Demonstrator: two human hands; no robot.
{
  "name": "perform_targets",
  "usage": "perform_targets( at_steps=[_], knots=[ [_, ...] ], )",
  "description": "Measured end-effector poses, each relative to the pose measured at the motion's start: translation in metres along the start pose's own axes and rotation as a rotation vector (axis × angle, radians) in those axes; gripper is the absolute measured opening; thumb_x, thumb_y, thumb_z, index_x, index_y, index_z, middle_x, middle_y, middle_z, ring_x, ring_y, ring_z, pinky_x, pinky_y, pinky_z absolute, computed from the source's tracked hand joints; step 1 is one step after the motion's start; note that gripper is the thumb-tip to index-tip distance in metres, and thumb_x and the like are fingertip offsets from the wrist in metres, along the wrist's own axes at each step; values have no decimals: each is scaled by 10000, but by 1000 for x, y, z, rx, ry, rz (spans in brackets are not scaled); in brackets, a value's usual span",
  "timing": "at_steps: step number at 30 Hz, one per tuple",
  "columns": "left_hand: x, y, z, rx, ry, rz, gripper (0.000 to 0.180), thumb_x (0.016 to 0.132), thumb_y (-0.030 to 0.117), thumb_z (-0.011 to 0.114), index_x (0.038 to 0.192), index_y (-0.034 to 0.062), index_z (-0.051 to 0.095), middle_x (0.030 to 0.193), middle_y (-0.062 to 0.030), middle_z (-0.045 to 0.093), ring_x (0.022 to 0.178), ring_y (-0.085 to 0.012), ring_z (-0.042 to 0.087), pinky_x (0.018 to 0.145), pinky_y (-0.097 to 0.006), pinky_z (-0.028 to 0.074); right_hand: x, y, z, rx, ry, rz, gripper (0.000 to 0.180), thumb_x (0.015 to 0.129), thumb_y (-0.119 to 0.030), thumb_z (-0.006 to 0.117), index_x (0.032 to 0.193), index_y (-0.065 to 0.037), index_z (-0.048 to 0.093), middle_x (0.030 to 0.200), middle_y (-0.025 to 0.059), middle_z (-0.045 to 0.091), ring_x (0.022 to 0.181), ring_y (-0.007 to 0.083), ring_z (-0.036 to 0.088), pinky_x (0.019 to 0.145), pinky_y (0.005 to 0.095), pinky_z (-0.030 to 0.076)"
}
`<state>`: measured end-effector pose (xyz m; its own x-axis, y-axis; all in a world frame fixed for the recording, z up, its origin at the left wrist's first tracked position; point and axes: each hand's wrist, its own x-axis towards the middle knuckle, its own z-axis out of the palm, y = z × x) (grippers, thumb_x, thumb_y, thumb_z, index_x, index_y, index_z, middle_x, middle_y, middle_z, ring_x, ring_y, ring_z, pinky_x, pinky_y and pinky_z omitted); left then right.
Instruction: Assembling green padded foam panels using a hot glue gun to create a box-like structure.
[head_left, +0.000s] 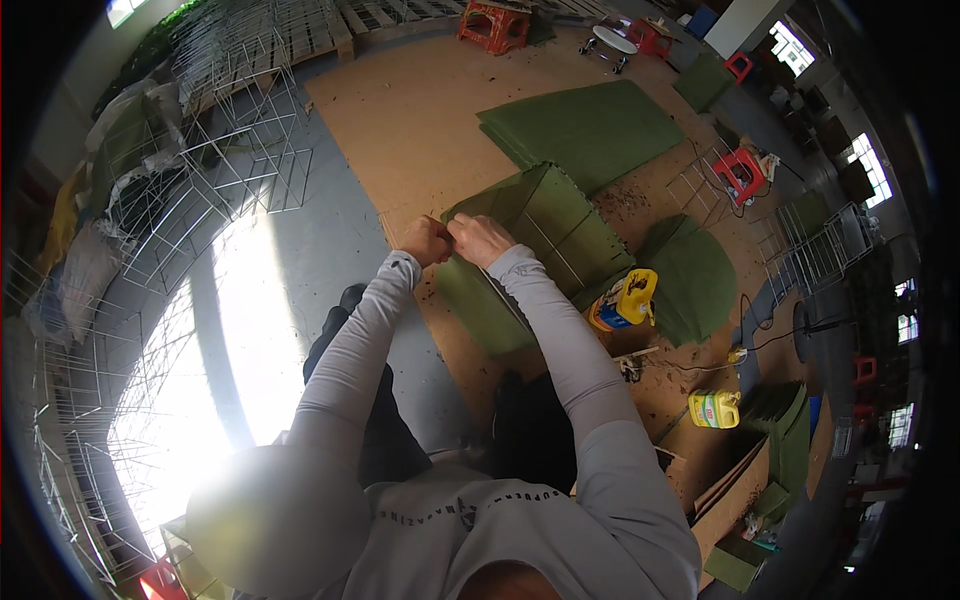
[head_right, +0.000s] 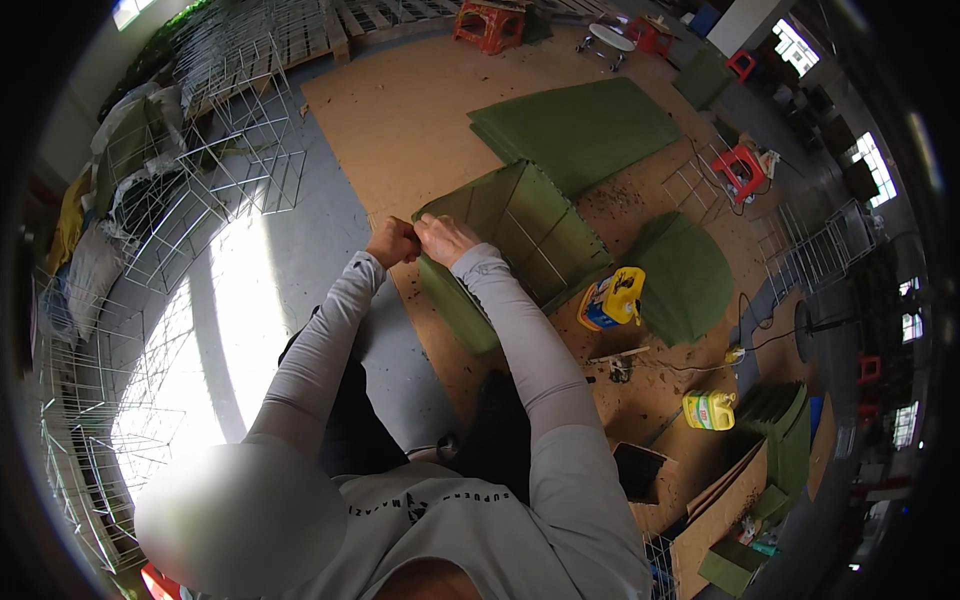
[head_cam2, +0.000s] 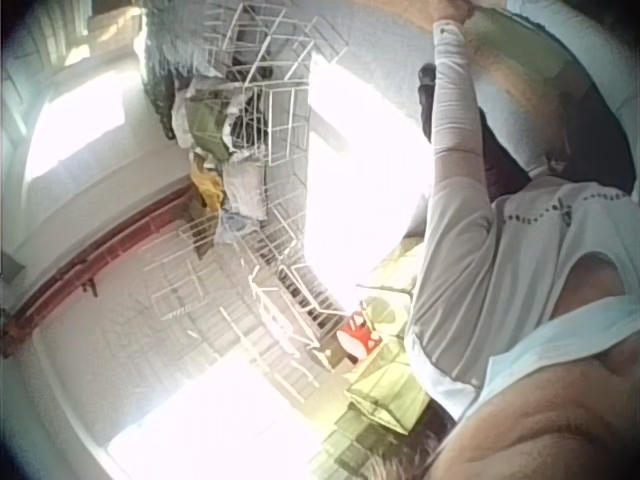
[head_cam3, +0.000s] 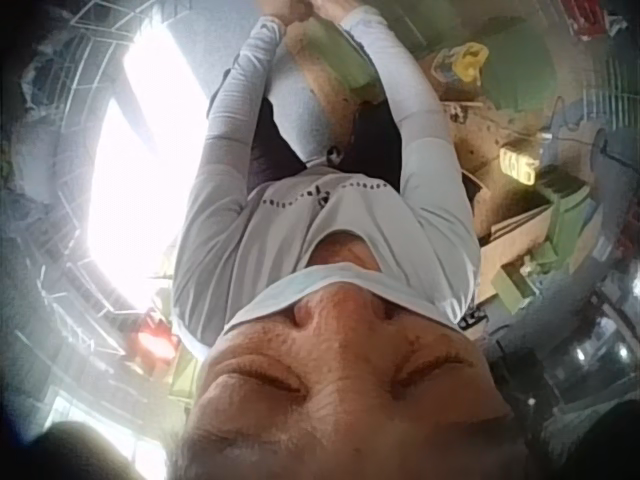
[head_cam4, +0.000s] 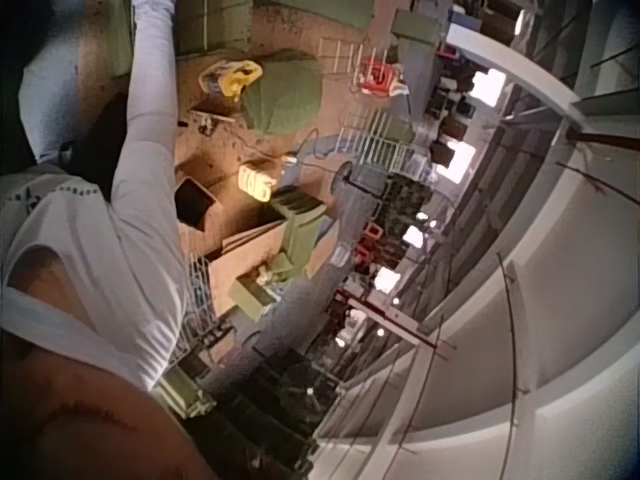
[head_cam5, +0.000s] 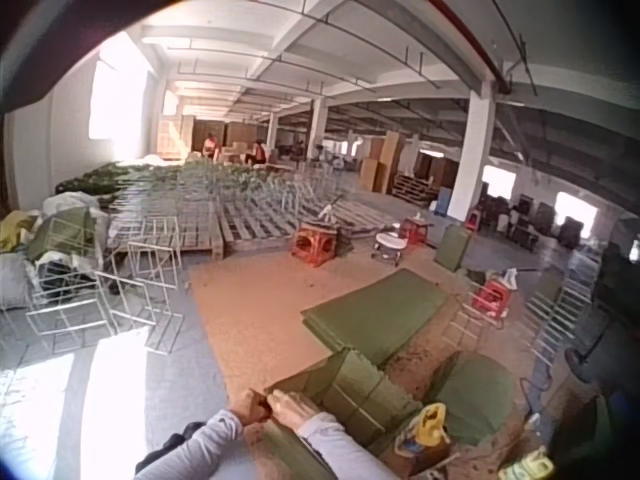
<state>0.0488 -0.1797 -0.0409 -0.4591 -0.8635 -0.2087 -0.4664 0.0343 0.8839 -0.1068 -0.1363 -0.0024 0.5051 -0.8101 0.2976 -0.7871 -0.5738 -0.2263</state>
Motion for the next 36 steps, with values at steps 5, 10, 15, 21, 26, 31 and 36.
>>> perform_targets(
  at_steps=[5,10,15,21,26,31,36],
  knots=[
    [1,0,-1,-18,-1,-29,100,680,8,597,696,24,694,573,-63,640,532,-132,617,510,-286,494,2,-2,-4,-179,-158,8,105,837,-81,495,895,-12,548,924,151,575,813,324,640,707,393,535],
    [-3,6,0,5,20,-14,64,708,2,600,700,-31,654,577,-80,619,508,-140,589,485,-272,482,1,-2,-3,-178,-140,3,88,842,-74,478,879,-19,535,905,149,561,803,320,639,702,389,538],
    [-5,9,-2,51,16,-22,73,715,10,596,682,-26,650,562,-73,613,505,-136,585,480,-276,476,-3,-1,1,-202,-116,-24,71,840,-71,474,853,-21,523,876,160,544,790,324,637,670,400,543],
    [-4,5,-1,57,18,-2,75,713,4,588,685,-18,653,552,-71,606,498,-132,579,476,-273,471,-2,-1,1,-196,-73,-49,65,832,-59,479,851,-12,519,854,173,544,726,338,638,606,408,548],
    [-3,5,-1,86,26,37,86,715,6,587,665,-15,654,545,-65,603,494,-128,578,474,-276,469,-2,0,-2,-212,-69,-79,58,825,-59,498,844,-16,530,853,166,555,720,335,640,604,403,548],
    [-2,5,-1,107,39,21,97,718,3,582,656,-12,655,542,-63,603,496,-124,578,475,-277,468,-2,0,-4,-146,-46,-66,64,816,-80,535,846,-24,541,849,160,561,746,331,639,628,405,541],
    [-3,10,-1,120,34,9,100,722,4,581,660,-11,658,537,-60,600,494,-121,576,472,-276,465,-2,4,-1,-100,3,-48,89,793,-99,585,837,-31,548,843,151,562,754,327,634,634,409,534]
  ],
)
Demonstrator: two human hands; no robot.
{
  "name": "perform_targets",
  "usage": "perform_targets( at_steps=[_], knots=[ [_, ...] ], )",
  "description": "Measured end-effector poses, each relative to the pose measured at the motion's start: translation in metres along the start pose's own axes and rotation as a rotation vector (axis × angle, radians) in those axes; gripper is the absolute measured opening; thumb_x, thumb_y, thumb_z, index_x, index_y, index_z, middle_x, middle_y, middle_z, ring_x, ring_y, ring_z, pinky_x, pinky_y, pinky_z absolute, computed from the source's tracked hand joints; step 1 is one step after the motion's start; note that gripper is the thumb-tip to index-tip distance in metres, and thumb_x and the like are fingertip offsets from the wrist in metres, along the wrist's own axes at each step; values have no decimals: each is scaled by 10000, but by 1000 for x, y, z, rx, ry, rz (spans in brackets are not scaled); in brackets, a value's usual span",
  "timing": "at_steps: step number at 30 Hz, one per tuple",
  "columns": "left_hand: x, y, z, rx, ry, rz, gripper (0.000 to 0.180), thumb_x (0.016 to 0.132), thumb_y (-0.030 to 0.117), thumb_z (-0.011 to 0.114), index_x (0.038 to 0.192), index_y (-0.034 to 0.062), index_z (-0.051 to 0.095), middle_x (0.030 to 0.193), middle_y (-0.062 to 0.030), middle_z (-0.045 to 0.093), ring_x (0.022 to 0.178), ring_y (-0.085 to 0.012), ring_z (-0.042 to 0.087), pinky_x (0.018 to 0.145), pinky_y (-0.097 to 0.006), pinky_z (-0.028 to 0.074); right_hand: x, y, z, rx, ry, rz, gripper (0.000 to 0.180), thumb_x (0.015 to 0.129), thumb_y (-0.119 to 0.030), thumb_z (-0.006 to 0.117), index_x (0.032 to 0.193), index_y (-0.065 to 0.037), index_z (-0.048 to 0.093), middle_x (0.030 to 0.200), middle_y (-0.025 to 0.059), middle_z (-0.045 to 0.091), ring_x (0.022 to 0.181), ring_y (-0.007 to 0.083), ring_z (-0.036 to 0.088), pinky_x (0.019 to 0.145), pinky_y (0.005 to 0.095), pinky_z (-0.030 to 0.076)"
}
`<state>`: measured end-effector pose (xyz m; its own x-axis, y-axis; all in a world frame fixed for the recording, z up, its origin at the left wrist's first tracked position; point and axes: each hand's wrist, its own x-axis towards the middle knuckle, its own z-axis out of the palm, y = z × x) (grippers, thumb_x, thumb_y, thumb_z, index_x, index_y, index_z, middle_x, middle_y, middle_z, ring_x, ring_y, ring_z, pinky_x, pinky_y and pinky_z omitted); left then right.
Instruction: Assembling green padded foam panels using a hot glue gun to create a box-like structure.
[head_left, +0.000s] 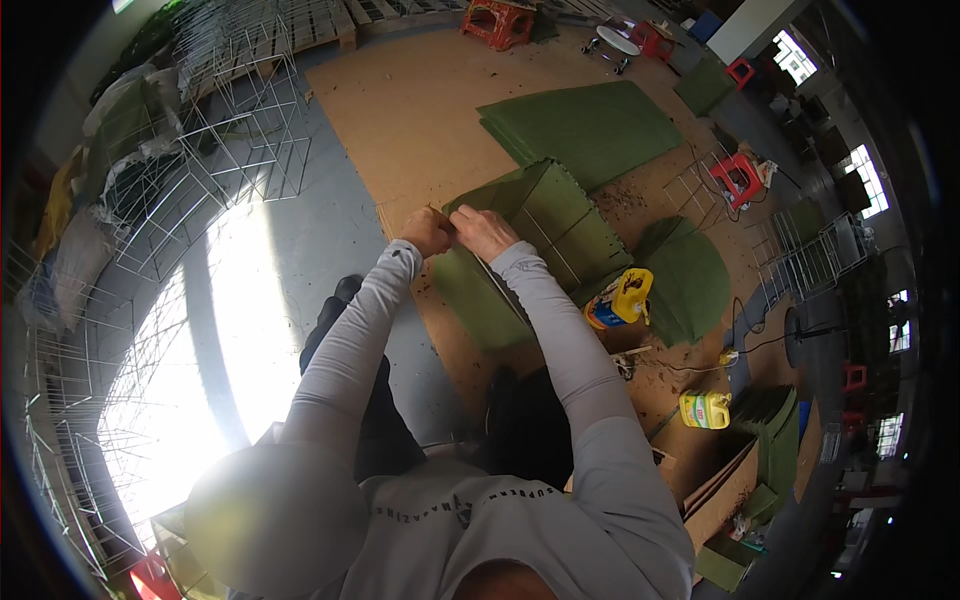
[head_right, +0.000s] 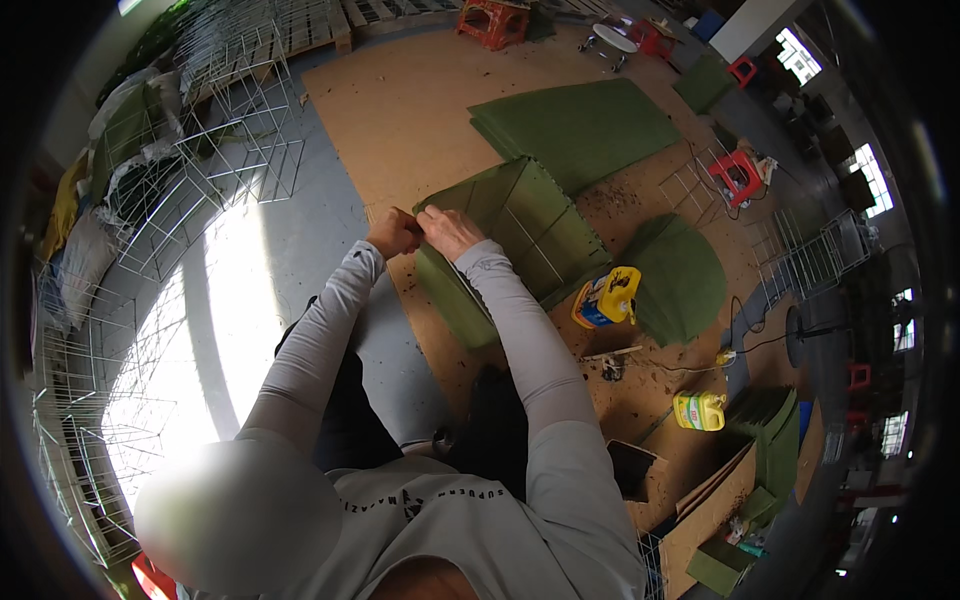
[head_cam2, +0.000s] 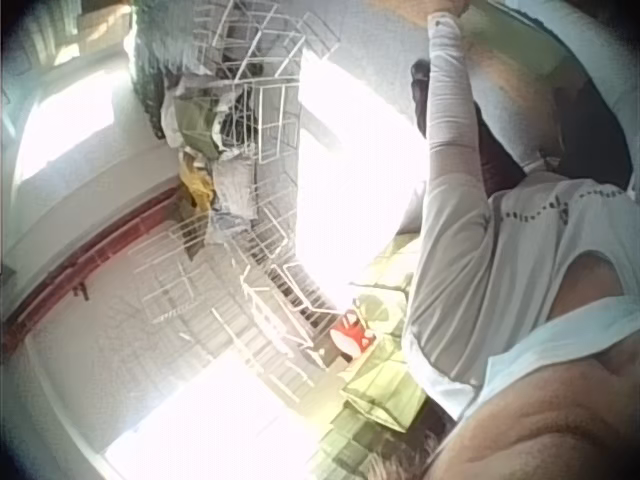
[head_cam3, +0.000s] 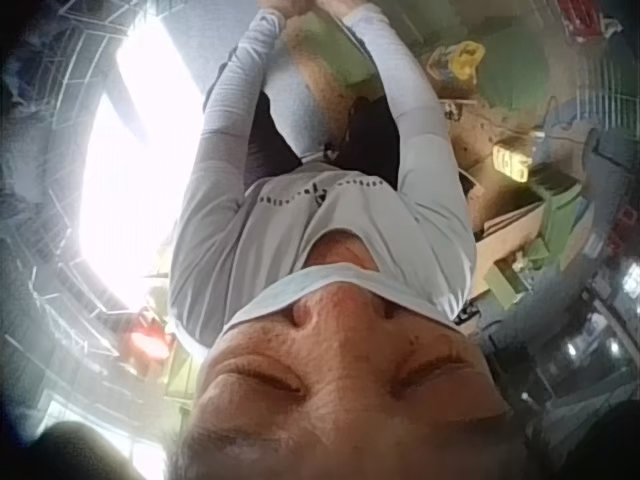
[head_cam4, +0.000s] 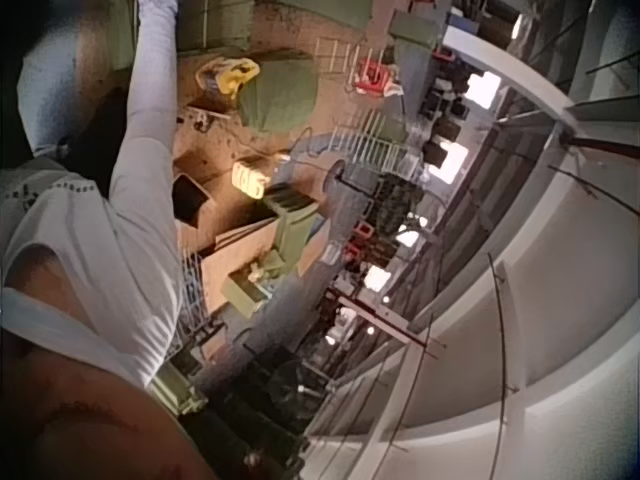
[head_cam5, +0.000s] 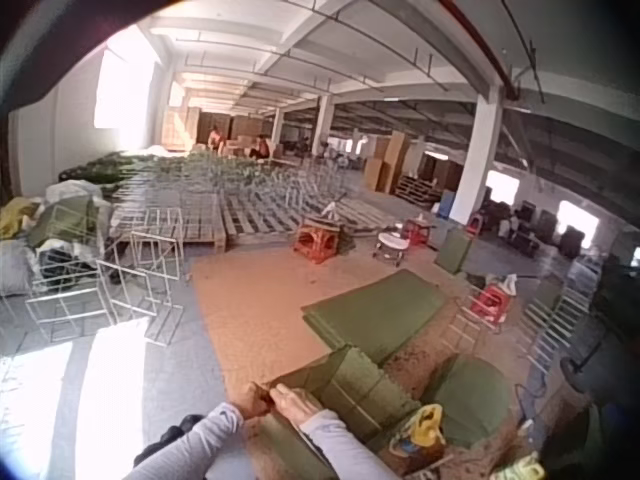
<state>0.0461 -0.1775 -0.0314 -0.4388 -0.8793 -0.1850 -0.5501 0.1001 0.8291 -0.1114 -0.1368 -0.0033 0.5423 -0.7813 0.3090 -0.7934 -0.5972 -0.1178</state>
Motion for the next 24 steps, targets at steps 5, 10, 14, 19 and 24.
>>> perform_targets(
  at_steps=[5,10,14,19,24],
  knots=[
    [-2,2,-2,-104,-7,-18,105,721,-7,569,671,-14,661,546,-58,603,503,-118,574,480,-271,466,2,0,4,133,94,44,138,700,-18,623,783,-30,514,796,135,533,719,350,596,609,432,497],
    [0,3,-4,-47,-14,11,103,711,-8,569,676,-7,666,549,-57,606,506,-115,574,482,-266,466,3,3,11,145,132,96,135,709,-16,619,794,-35,517,784,135,536,720,358,588,604,438,488],
    [5,-1,-4,48,-11,-31,135,657,19,631,753,65,715,619,-69,661,582,-151,646,581,-299,518,4,2,12,143,140,150,118,731,-18,611,797,-37,515,782,142,538,717,368,581,590,443,476],
    [6,1,-3,22,-9,-62,115,676,41,628,751,62,713,622,-70,663,598,-158,653,594,-301,521,5,3,11,207,133,179,94,747,-17,601,820,-25,542,795,147,554,724,375,575,623,438,473],
    [4,1,3,-14,35,-17,86,722,46,625,651,9,657,543,-56,615,500,-122,590,487,-281,477,9,10,-2,409,4,229,100,767,-12,580,866,-15,591,828,155,590,765,384,574,667,436,466]
  ],
)
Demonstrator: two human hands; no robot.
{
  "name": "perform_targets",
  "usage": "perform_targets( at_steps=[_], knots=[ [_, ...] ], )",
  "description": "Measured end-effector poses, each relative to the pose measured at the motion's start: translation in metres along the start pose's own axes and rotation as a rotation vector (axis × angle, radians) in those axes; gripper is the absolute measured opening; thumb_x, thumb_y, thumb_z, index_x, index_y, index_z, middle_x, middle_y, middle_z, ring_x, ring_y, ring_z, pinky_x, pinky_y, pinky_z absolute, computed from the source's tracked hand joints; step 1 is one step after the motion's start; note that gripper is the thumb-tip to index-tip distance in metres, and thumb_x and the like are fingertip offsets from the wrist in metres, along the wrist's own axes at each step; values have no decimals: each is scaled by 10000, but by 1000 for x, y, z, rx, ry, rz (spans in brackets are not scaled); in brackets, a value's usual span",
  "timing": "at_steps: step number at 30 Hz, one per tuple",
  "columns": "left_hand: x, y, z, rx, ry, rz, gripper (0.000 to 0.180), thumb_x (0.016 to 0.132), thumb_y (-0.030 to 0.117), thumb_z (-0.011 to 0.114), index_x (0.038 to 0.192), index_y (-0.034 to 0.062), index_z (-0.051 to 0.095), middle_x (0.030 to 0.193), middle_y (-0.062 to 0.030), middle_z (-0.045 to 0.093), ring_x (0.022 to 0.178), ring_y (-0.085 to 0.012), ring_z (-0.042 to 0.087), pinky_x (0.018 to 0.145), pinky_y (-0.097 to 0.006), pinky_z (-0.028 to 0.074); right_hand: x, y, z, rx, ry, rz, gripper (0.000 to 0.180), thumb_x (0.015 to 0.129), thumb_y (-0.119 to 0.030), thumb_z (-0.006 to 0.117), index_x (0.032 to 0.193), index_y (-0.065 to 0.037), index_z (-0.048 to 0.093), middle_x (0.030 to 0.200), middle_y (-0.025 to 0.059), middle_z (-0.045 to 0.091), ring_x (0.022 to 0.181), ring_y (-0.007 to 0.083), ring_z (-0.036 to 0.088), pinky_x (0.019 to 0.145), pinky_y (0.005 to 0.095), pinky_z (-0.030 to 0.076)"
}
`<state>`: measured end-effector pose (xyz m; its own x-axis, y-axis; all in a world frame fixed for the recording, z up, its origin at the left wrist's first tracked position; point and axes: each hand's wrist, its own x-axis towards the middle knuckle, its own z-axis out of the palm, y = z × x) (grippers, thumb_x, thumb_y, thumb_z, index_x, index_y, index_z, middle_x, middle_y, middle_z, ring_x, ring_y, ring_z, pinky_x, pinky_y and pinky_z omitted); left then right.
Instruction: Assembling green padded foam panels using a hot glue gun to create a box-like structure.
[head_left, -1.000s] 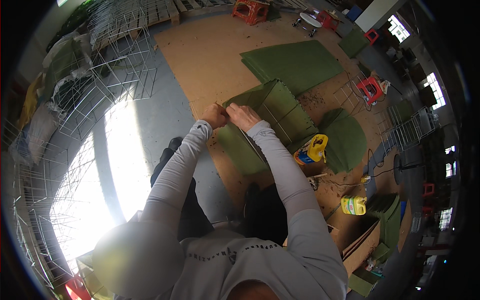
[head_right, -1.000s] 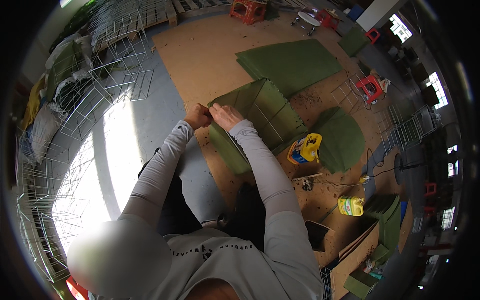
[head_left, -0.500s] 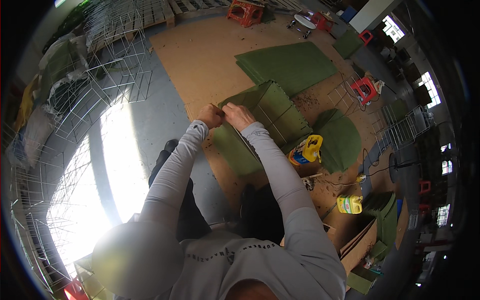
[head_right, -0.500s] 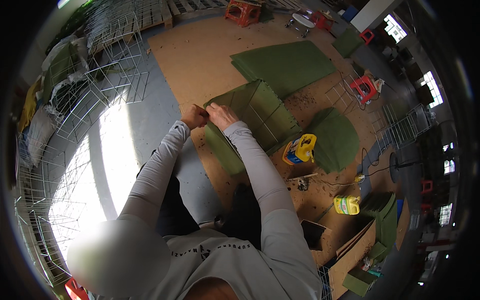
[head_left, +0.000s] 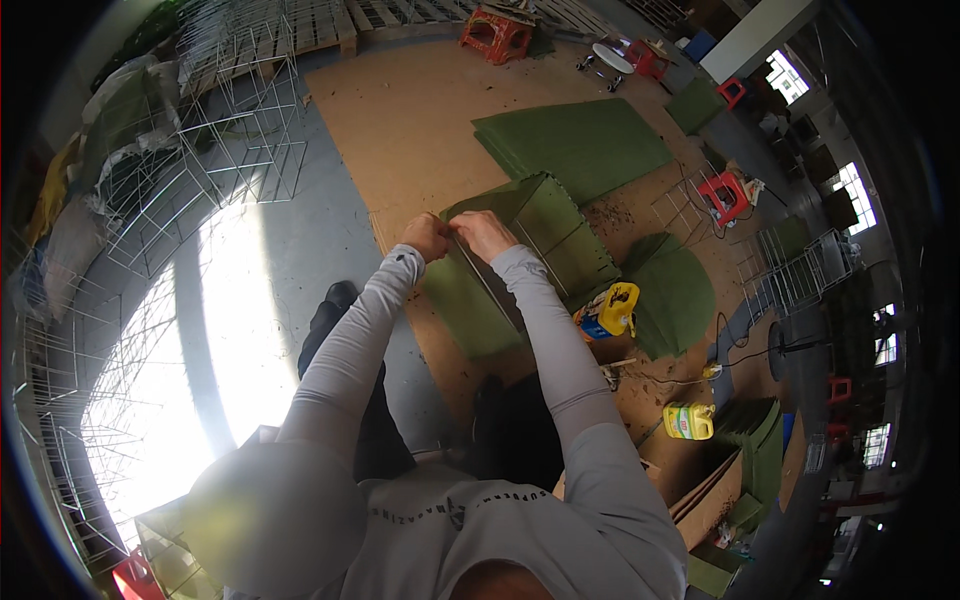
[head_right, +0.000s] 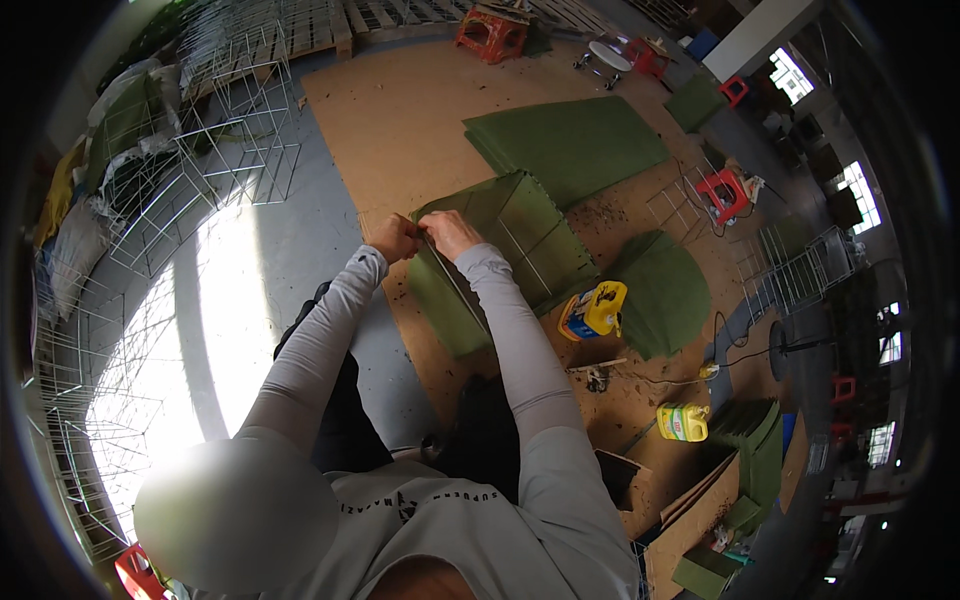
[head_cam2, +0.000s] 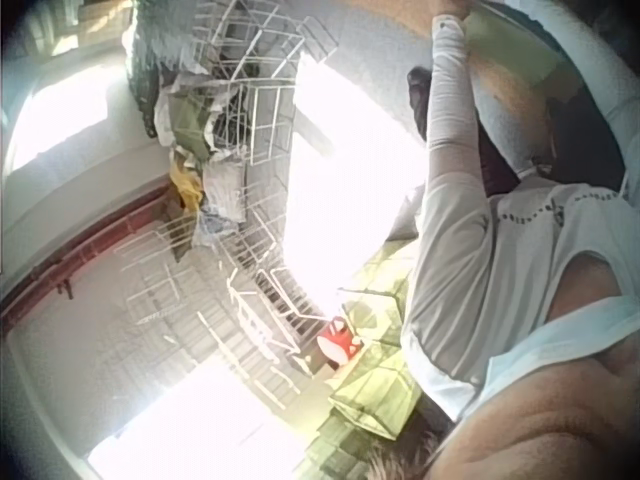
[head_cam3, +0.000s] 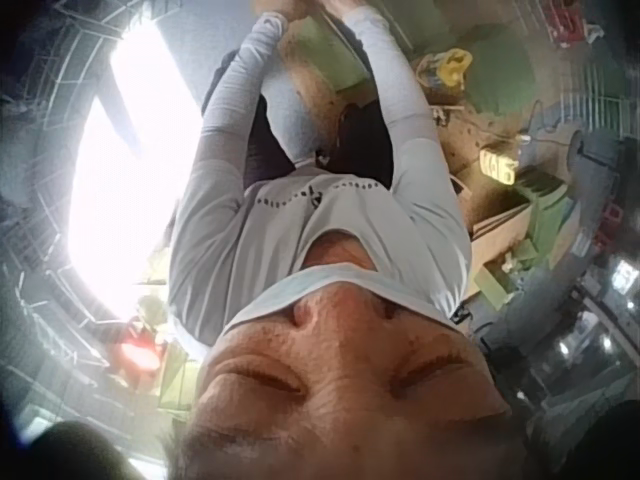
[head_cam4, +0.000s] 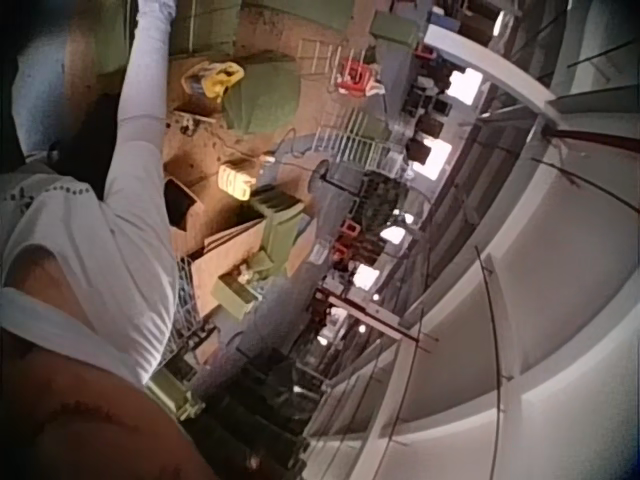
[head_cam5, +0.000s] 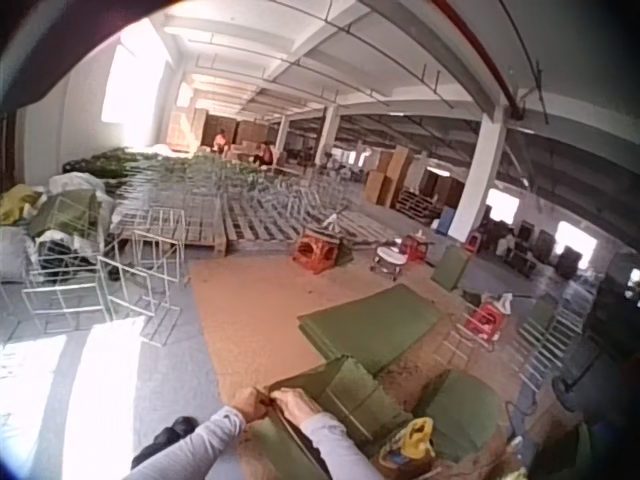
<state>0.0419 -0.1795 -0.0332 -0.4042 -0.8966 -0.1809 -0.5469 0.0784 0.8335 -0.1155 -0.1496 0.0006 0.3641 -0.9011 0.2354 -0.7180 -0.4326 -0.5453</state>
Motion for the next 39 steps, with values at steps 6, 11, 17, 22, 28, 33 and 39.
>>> perform_targets(
  at_steps=[6,11,17,22,28,33,39],
  knots=[
    [1,-3,-1,11,6,25,80,720,45,620,666,8,665,552,-61,625,512,-133,607,494,-289,485,1,-8,3,-176,-16,-44,82,773,-17,572,851,-1,590,832,161,598,799,380,585,677,440,471],
    [-7,10,-4,94,-15,-59,184,644,5,625,798,40,720,647,-109,671,614,-197,670,626,-327,535,-3,-12,3,-335,-37,-114,48,767,-38,589,805,-10,578,832,160,604,797,359,615,690,443,511],
    [1,-1,-5,92,-38,-32,195,643,7,616,800,54,722,687,-115,680,665,-210,675,648,-319,536,-4,-12,6,-386,-42,-149,82,756,-39,592,826,-12,558,849,164,599,791,357,621,677,434,518],
    [3,-5,-2,-3,-27,34,100,688,5,572,678,11,671,538,-57,606,488,-126,579,473,-281,466,-3,0,16,-293,76,-144,91,734,-21,603,801,-22,542,811,157,583,755,366,605,641,438,505],
    [4,-8,-4,-6,-34,32,92,710,13,582,710,-3,673,550,-57,604,502,-126,578,483,-278,466,0,7,20,-225,141,-138,97,736,-27,608,791,-30,528,777,156,565,714,371,581,613,447,481],
    [1,-4,-2,1,-81,8,83,750,39,617,746,-21,675,574,-61,614,514,-131,585,496,-277,476,9,16,14,-200,275,-36,53,762,-35,583,781,-18,537,715,160,569,663,345,586,583,413,474],
    [-7,-5,5,-64,-35,-15,101,766,55,648,780,-44,662,593,-69,622,527,-130,597,507,-272,489,-3,34,-6,163,141,248,69,827,3,520,848,8,586,720,122,618,569,194,630,522,309,498]
  ],
)
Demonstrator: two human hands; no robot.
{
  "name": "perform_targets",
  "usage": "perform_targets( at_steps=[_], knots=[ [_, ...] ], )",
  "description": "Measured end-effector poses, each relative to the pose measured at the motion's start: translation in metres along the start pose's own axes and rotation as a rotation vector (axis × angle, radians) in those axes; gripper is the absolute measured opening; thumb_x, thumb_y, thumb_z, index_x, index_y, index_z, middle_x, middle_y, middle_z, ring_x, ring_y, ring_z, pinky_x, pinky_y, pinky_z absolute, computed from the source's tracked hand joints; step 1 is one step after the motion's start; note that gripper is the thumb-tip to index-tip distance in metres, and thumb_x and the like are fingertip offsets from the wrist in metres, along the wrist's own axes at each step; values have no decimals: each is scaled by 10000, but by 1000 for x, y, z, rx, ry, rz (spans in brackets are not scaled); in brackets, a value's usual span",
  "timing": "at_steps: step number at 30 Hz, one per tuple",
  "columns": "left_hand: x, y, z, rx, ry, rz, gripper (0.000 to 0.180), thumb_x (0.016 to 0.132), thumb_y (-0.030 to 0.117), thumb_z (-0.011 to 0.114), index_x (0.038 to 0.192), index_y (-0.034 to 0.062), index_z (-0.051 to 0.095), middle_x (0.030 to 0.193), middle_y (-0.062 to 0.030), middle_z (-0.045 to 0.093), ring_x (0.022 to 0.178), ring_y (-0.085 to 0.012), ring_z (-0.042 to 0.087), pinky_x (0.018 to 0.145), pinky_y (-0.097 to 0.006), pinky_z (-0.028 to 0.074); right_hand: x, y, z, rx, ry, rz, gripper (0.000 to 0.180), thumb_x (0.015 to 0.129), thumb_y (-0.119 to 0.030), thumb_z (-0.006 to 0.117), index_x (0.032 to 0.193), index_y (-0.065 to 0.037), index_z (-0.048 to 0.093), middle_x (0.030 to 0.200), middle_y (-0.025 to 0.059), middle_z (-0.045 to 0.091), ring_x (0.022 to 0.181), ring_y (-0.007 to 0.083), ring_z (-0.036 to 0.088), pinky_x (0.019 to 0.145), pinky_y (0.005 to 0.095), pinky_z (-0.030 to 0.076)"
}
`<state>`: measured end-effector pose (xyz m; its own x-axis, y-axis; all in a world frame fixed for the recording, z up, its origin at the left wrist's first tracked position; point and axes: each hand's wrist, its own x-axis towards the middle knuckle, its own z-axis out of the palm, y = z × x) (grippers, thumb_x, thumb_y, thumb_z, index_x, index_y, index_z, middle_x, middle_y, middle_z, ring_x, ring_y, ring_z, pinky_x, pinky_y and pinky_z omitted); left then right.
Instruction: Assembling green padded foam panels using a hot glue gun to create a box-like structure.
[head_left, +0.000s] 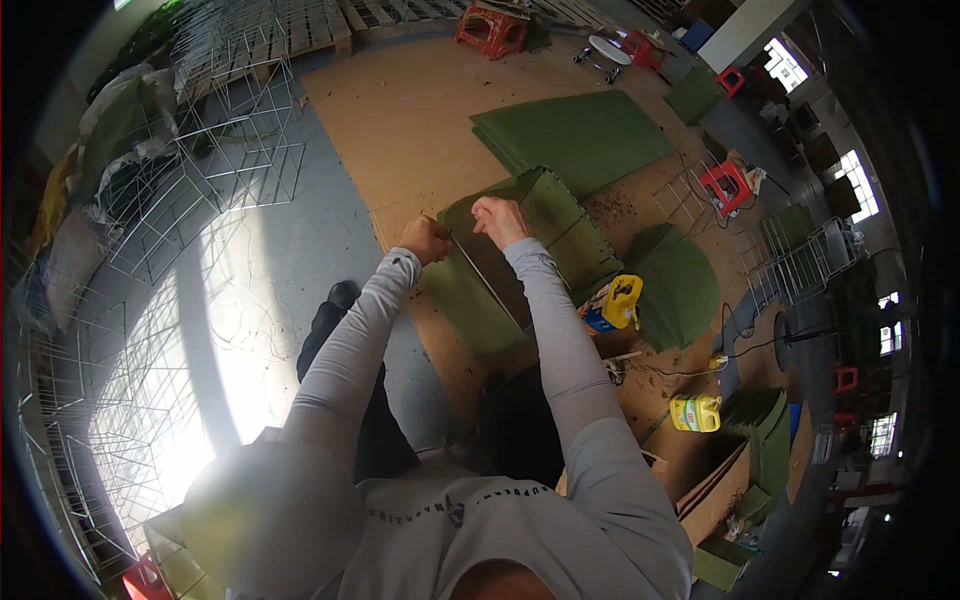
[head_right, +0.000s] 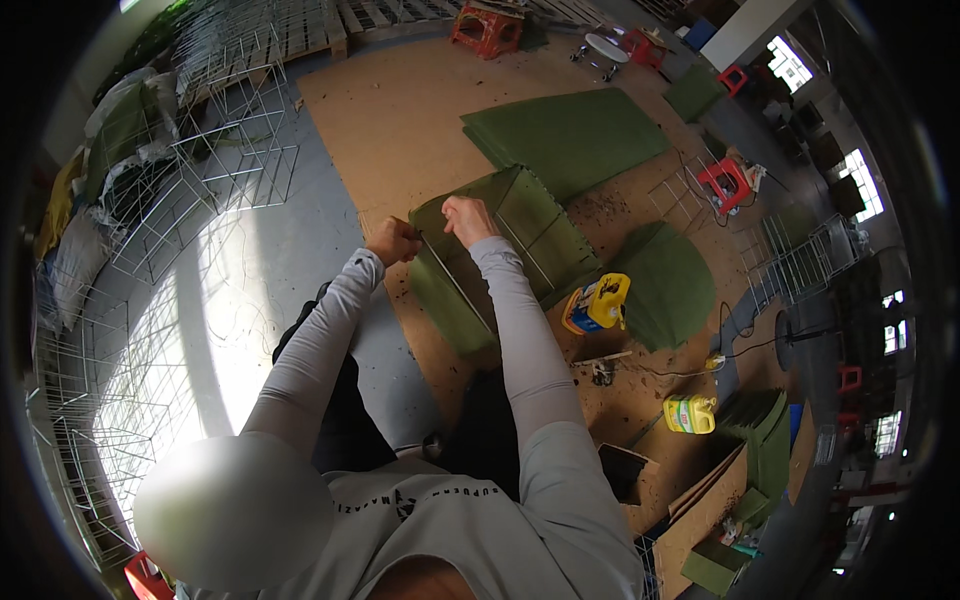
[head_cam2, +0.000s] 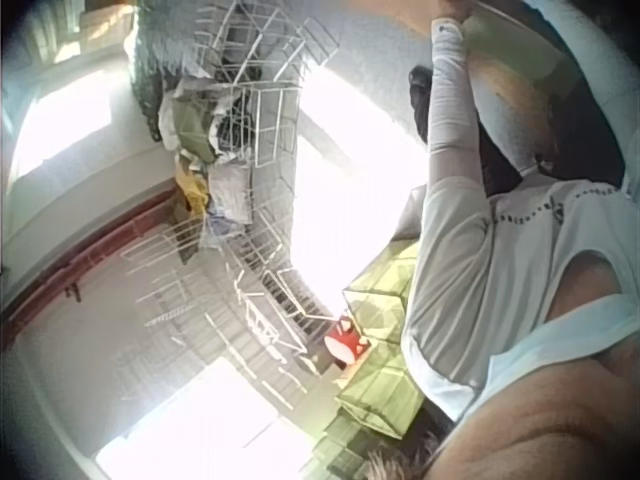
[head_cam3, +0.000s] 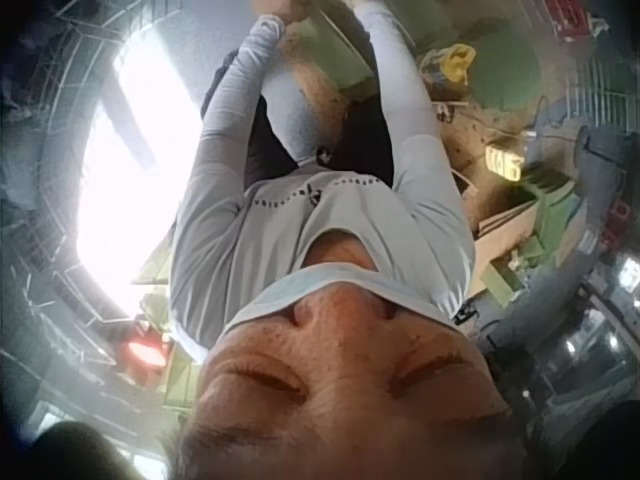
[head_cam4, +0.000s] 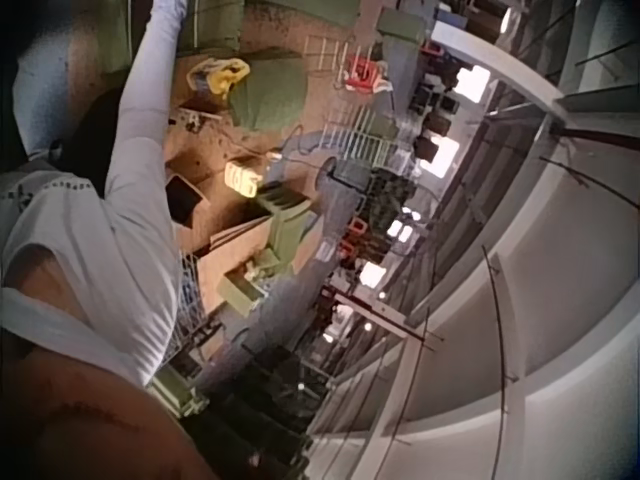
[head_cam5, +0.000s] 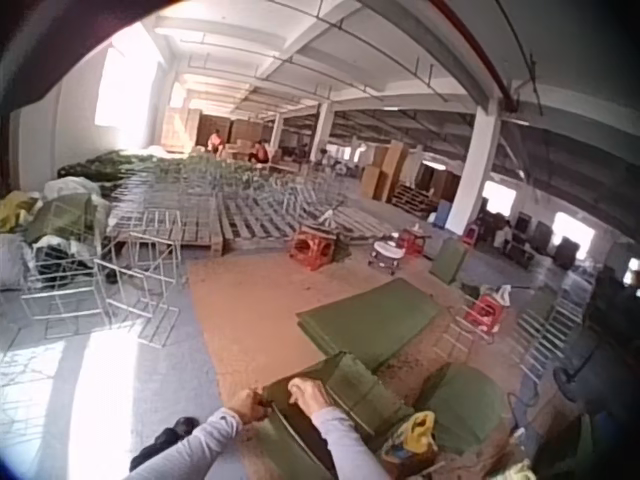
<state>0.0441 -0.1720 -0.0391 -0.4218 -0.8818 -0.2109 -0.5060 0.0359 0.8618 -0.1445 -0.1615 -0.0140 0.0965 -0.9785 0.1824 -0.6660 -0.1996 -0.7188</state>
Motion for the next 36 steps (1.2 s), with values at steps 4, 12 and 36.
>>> perform_targets(
  at_steps=[4,12,36],
  knots=[
    [3,2,-1,0,-17,-20,94,772,47,647,783,-45,660,599,-71,624,535,-131,603,505,-278,492,-5,-6,2,145,-107,-14,124,800,35,523,874,-1,616,770,110,620,606,187,637,547,298,513],
    [7,2,1,11,-14,7,93,776,34,641,794,-55,657,602,-76,625,538,-136,606,503,-276,494,-11,-32,17,-208,-83,-240,111,778,-23,554,866,-13,621,831,157,624,801,357,598,699,405,481],
    [3,6,-7,101,-63,-65,161,716,24,605,842,19,704,645,-106,668,603,-162,665,613,-310,540,-4,-18,26,-217,113,-280,44,717,-32,598,747,-1,589,671,147,595,634,311,611,579,381,480]
  ],
)
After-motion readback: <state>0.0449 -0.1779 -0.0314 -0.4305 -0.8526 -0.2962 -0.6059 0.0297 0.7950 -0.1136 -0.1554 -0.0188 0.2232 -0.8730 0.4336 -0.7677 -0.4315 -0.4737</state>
